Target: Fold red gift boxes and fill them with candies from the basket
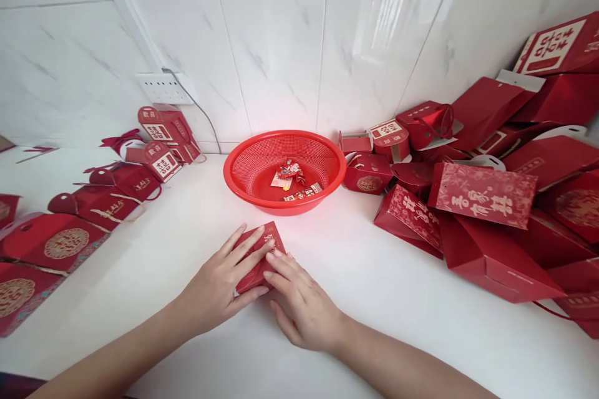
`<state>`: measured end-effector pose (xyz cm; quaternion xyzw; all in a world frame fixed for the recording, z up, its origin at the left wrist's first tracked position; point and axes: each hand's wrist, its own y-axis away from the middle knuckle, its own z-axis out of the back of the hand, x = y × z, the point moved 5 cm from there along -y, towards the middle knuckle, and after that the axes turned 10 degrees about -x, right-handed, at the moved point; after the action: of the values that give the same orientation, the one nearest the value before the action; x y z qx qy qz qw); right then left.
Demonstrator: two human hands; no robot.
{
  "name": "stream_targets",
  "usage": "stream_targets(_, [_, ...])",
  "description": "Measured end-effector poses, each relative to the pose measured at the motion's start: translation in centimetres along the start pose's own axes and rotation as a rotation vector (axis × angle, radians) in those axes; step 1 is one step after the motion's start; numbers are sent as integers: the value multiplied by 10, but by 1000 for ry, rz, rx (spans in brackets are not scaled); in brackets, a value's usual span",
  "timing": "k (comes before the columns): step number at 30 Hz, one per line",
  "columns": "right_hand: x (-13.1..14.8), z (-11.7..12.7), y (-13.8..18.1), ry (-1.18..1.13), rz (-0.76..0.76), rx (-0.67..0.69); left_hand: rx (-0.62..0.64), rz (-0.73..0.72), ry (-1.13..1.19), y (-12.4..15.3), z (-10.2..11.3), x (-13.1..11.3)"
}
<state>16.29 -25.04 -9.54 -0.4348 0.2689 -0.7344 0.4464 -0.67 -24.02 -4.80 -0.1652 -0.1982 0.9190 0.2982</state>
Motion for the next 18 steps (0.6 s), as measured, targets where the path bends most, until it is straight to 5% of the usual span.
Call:
stream_targets(5, [-2, 5, 8, 39, 12, -15, 24, 209, -235, 19, 15, 30])
stream_targets(11, [-11, 4, 10, 2, -79, 63, 88, 713, -317, 60, 54, 113])
stream_targets(18, [-18, -2, 12, -62, -144, 200, 19, 822, -370, 83, 89, 193])
